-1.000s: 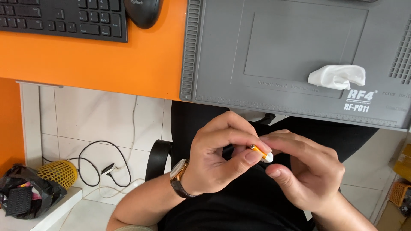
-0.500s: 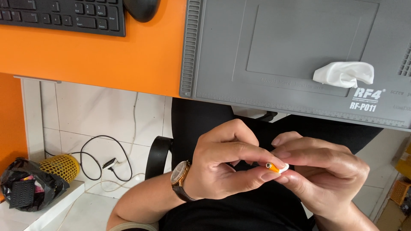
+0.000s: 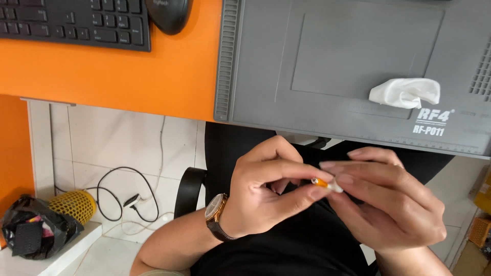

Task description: The person cleans a white earbud with a tissue, then wraps a strip of copper tape around its stem. They use scissors to cut the tape and later apply heat to the taped area using a heat gun.

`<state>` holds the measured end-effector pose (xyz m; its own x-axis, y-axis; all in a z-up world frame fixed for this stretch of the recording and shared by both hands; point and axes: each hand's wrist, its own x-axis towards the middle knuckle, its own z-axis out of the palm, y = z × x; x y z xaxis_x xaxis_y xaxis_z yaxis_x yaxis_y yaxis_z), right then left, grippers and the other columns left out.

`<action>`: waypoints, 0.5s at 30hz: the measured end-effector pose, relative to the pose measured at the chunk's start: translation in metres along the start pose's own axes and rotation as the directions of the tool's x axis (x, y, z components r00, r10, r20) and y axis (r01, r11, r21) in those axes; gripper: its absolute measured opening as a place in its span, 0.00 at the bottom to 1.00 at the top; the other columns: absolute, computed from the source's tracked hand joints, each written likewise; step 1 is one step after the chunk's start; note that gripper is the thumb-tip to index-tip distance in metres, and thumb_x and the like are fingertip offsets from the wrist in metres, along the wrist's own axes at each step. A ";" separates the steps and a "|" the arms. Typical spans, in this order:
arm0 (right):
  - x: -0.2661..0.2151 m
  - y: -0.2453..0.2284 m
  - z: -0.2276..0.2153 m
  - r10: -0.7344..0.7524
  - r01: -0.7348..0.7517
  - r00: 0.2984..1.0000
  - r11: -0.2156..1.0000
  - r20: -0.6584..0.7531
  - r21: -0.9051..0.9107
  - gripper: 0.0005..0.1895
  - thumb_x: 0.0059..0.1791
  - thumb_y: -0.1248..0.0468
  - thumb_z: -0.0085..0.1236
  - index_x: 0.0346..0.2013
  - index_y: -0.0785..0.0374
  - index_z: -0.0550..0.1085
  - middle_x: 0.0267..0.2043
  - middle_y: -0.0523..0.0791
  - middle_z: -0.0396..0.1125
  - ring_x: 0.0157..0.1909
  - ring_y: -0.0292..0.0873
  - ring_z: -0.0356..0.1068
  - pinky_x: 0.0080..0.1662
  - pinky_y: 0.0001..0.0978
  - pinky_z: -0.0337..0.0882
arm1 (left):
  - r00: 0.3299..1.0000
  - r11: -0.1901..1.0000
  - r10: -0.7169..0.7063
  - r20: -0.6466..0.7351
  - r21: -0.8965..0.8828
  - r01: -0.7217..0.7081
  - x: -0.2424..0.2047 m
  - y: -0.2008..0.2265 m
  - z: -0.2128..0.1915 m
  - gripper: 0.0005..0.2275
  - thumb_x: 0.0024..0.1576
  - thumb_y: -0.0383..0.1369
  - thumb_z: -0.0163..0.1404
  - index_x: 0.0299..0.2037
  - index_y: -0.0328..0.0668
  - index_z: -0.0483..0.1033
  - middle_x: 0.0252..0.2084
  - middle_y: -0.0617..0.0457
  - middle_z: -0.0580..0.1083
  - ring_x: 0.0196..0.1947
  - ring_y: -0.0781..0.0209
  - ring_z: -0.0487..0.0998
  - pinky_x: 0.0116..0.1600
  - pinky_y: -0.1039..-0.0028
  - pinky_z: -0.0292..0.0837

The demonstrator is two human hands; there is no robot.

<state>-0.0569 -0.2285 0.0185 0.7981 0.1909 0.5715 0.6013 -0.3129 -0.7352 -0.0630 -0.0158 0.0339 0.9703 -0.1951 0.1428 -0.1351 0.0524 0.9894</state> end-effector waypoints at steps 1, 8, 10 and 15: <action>0.006 0.003 -0.001 -0.049 0.048 0.999 0.995 -0.014 -0.091 0.13 0.44 0.76 0.75 0.33 0.71 0.74 0.37 0.55 0.74 0.37 0.50 0.81 0.52 0.50 0.84 | 0.998 0.998 -0.062 -0.013 0.009 0.062 0.003 0.000 0.000 0.11 0.64 0.37 0.64 0.55 0.52 0.83 0.41 0.58 0.72 0.28 0.72 0.65 0.34 0.83 0.65; 0.016 0.063 -0.069 0.040 -0.095 0.994 0.752 -0.100 -0.652 0.11 0.65 0.81 0.86 0.52 0.79 0.85 0.53 0.58 0.82 0.54 0.58 0.78 0.62 0.51 0.72 | 0.994 0.987 -0.109 -0.029 0.113 0.112 0.019 0.006 -0.020 0.21 0.64 0.34 0.59 0.66 0.42 0.73 0.56 0.49 0.70 0.37 0.74 0.72 0.32 0.86 0.71; 0.012 0.080 -0.083 0.085 -0.150 0.988 0.686 -0.126 -0.712 0.10 0.66 0.76 0.84 0.54 0.72 0.85 0.54 0.54 0.81 0.56 0.56 0.79 0.63 0.50 0.71 | 0.996 0.987 -0.073 -0.055 0.142 0.080 0.026 0.010 -0.028 0.18 0.65 0.34 0.57 0.65 0.40 0.73 0.56 0.50 0.69 0.35 0.73 0.71 0.36 0.84 0.73; 0.019 0.089 -0.081 0.110 -0.200 0.979 0.630 -0.169 -0.750 0.10 0.63 0.71 0.80 0.59 0.67 0.87 0.62 0.51 0.75 0.63 0.55 0.78 0.65 0.51 0.69 | 0.992 0.965 0.060 -0.114 0.260 -0.028 0.054 0.022 -0.050 0.16 0.66 0.31 0.55 0.63 0.39 0.72 0.62 0.45 0.67 0.39 0.67 0.78 0.47 0.81 0.82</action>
<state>0.0081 -0.3281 -0.0065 0.8413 -0.0046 0.5405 0.1903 -0.9334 -0.3041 -0.0040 0.0237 0.0616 0.9771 -0.0790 0.1978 -0.2098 -0.1987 0.9573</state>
